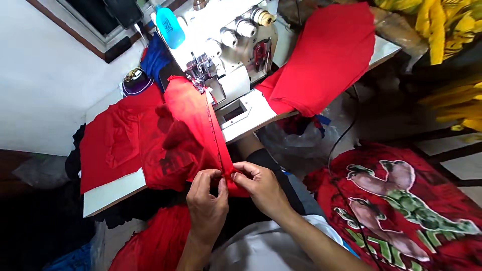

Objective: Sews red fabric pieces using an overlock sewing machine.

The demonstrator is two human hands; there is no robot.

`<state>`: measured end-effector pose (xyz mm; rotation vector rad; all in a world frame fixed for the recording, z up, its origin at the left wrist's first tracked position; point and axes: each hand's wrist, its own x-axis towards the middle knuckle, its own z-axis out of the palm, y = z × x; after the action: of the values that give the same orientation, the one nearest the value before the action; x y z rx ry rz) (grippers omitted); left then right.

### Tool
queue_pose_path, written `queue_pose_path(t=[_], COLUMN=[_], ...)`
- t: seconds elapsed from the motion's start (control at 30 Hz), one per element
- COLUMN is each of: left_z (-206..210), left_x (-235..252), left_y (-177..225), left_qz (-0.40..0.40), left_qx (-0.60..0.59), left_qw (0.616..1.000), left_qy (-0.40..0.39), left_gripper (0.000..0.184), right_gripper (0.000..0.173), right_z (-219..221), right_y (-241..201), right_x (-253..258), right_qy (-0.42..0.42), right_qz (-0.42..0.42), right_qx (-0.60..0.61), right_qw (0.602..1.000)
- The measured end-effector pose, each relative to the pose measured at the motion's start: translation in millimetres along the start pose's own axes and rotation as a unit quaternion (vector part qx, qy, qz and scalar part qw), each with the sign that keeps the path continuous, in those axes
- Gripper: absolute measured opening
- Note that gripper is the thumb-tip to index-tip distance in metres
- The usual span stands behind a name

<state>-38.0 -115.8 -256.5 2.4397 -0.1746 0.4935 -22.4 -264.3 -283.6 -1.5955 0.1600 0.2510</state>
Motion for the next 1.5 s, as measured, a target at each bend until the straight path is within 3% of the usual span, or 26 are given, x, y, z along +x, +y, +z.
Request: queue_pose_path(t=[0.13,0.27,0.43,0.6,0.7,0.77,0.83,0.93,1.03,1.2,1.5], left_z=[1,0,-2,0,-12,-22,-25,-10,11,18,18], left_x=[2,3,3,-2,-3,13,42,93,120,147,236], left_y=[3,2,7,11,10,5,-3,-18,-35,-41,-64], left_qz=[0.002,-0.015,-0.018,-0.009,-0.015,-0.047,-0.019,0.075,0.082,0.050,-0.007], left_qx=[-0.025,-0.034,-0.045,-0.093,-0.186,-0.249,-0.174,0.019,0.132,0.177,0.222], left_qw=[1.000,0.999,0.999,0.996,0.980,0.957,0.977,0.997,0.988,0.982,0.967], left_qy=[-0.002,0.000,0.011,0.002,-0.068,-0.143,-0.123,-0.008,-0.018,-0.047,-0.127], left_gripper=[0.012,0.012,0.009,0.012,0.026,0.030,0.026,0.026,0.043,0.047,0.054], right_gripper=[0.020,0.018,0.019,0.026,0.036,0.030,0.023,0.019,0.017,0.021,0.013], right_z=[-2,0,0,-5,-8,-6,-6,-3,-5,0,11], right_y=[-4,-6,-1,0,0,4,9,14,3,-16,-44], right_x=[5,14,-5,-12,-6,7,15,10,3,30,121], right_qy=[-0.018,0.002,0.041,0.005,-0.004,0.029,0.037,0.041,0.024,0.045,0.036], right_qz=[-0.030,-0.001,-0.105,-0.139,-0.160,-0.166,-0.158,-0.140,-0.097,-0.090,-0.063], right_qx=[0.024,0.013,-0.110,-0.080,-0.030,-0.016,-0.001,0.037,0.080,0.140,0.160], right_qw=[0.999,1.000,0.988,0.987,0.987,0.986,0.987,0.989,0.992,0.985,0.984])
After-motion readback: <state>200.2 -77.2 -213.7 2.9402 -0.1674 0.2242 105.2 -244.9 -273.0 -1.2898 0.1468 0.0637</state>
